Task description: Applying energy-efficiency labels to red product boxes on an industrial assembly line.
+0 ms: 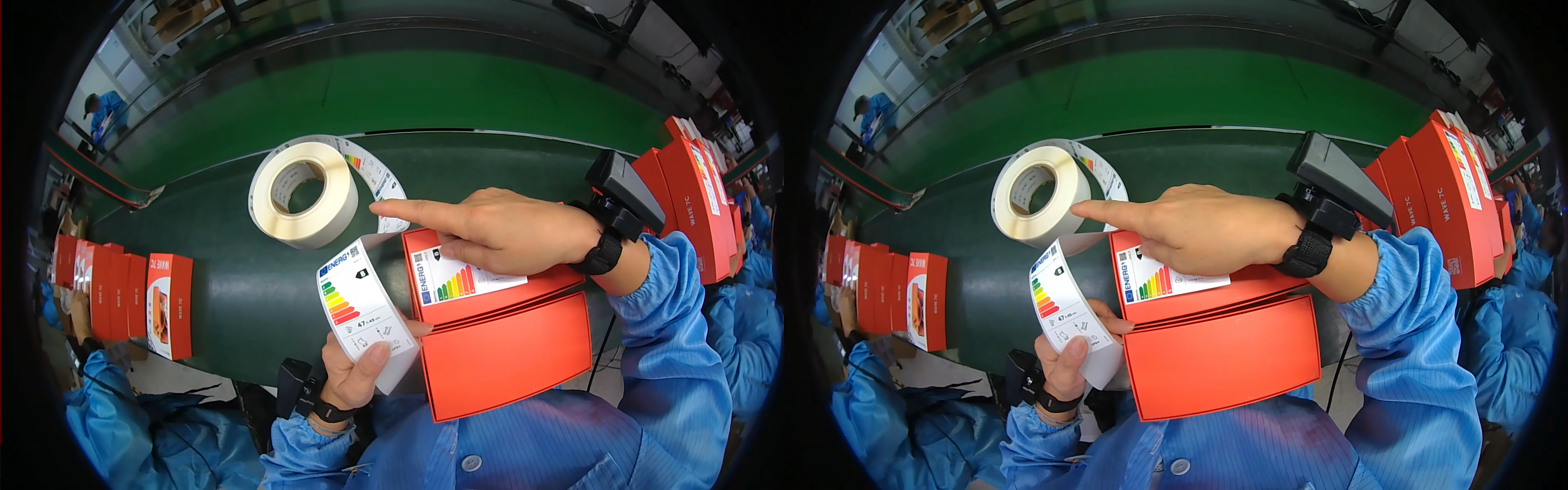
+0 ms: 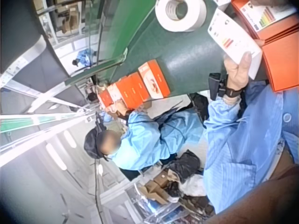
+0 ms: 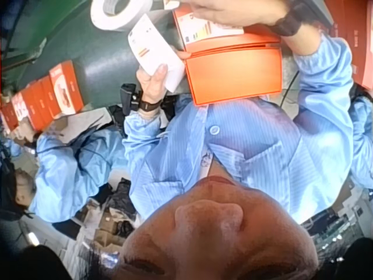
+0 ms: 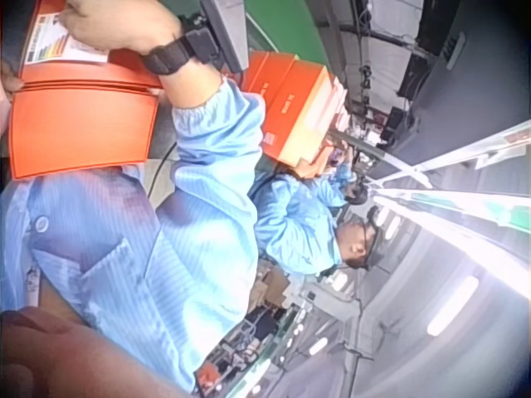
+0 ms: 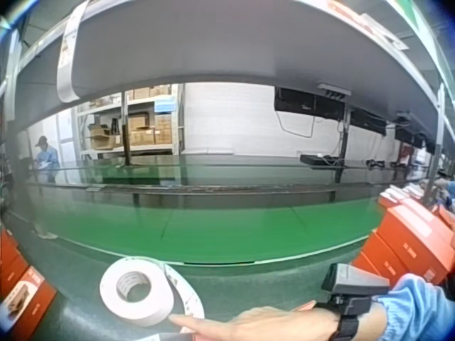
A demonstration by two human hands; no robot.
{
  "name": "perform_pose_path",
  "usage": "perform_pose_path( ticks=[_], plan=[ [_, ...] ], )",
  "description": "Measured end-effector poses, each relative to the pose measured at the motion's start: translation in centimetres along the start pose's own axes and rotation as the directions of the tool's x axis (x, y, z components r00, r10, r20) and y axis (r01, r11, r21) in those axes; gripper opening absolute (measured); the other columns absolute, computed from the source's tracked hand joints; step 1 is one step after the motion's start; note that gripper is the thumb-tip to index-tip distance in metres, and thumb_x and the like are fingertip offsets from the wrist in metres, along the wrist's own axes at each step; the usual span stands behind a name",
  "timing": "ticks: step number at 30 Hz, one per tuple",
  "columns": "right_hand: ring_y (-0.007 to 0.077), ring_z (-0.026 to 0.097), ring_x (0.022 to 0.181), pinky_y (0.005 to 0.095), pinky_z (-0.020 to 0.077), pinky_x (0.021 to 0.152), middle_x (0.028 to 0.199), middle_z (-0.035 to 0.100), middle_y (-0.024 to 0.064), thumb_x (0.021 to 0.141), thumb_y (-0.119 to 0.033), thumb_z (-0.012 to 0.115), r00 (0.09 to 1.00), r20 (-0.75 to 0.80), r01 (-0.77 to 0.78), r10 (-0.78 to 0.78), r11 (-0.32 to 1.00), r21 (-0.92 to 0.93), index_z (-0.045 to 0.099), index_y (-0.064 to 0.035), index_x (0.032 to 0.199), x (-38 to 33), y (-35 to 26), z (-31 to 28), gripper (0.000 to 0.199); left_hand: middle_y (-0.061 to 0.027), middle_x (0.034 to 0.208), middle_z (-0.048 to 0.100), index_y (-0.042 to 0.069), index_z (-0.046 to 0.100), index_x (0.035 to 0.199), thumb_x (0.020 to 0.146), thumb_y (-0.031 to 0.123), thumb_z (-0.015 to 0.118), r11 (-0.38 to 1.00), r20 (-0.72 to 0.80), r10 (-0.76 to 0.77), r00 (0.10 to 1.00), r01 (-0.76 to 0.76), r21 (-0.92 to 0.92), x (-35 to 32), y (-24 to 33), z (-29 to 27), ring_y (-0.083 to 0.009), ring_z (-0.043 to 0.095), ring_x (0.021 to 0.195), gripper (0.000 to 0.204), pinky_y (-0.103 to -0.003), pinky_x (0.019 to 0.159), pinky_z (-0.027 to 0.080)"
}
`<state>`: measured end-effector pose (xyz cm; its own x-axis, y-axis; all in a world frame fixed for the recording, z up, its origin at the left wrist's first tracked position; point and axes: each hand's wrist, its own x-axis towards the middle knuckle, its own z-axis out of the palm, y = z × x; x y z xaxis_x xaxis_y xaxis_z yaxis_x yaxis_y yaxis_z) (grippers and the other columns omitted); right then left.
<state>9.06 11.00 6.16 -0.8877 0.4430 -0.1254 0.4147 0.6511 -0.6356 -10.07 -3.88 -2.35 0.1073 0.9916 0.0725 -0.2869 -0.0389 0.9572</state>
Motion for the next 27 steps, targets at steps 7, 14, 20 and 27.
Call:
perform_pose_path(
  ticks=[7, 14, 20, 27],
  plan=[
    [0.0335, 0.058, 0.059, 0.0422, 0.045, 0.055, 0.069, 0.058, 0.0183, 0.084, -0.006, 0.045, 0.999, 0.008, -0.034, 0.035, 0.995, -0.093, 0.02, -0.0195, 0.141, 0.1, -0.2, 0.1, 0.063, -0.0238, 0.096, 0.062, -0.011, 0.048, 0.109, 0.083, 0.027, 0.056, 1.0, -0.013, -0.01, 1.0, 0.009, -0.019, 0.0, -0.2, 0.2, -0.023, 0.062, 0.085, 0.046, -0.03, 0.077, 0.05],
    [0.0256, 0.056, 0.053, 0.0373, 0.0403, 0.048, 0.069, 0.058, 0.0113, 0.082, -0.016, 0.053, 0.992, -0.12, -0.032, -0.048, 0.808, -0.588, 0.033, -0.0202, 0.137, -1.0, -2.4, 2.8, 0.059, -0.0225, 0.093, 0.063, -0.01, 0.047, 0.11, 0.084, 0.028, 0.054, 0.998, -0.013, 0.016, 1.0, -0.015, 0.062, -0.2, -0.1, 0.3, -0.0225, 0.061, 0.084, 0.047, -0.032, 0.077, 0.048],
    [0.0199, 0.046, 0.068, 0.0331, 0.0341, 0.062, 0.076, 0.05, 0.0056, 0.082, -0.045, 0.053, 0.864, -0.474, -0.285, -0.169, 0.612, -0.738, 0.043, -0.0211, 0.131, -1.7, -1.1, 4.1, 0.055, -0.0206, 0.091, 0.064, -0.009, 0.047, 0.109, 0.085, 0.029, 0.054, 0.99, -0.011, 0.037, 0.999, -0.035, 0.133, -0.1, -0.1, 0.5, -0.0208, 0.061, 0.081, 0.046, -0.031, 0.076, 0.048],
    [0.0263, 0.051, 0.087, 0.038, 0.0423, 0.075, 0.099, 0.053, 0.0107, 0.083, -0.025, 0.054, 0.845, -0.535, -0.392, 0.017, 0.7, -0.597, 0.05, -0.0076, 0.12, -5.0, 4.0, 1.9, 0.041, -0.0187, 0.093, 0.065, -0.011, 0.057, 0.101, 0.086, 0.023, 0.051, 0.971, 0.056, 0.066, 0.996, -0.077, 0.225, 0.0, 0.5, 0.1, -0.0194, 0.062, 0.079, 0.038, -0.03, 0.072, 0.049]
  ],
)
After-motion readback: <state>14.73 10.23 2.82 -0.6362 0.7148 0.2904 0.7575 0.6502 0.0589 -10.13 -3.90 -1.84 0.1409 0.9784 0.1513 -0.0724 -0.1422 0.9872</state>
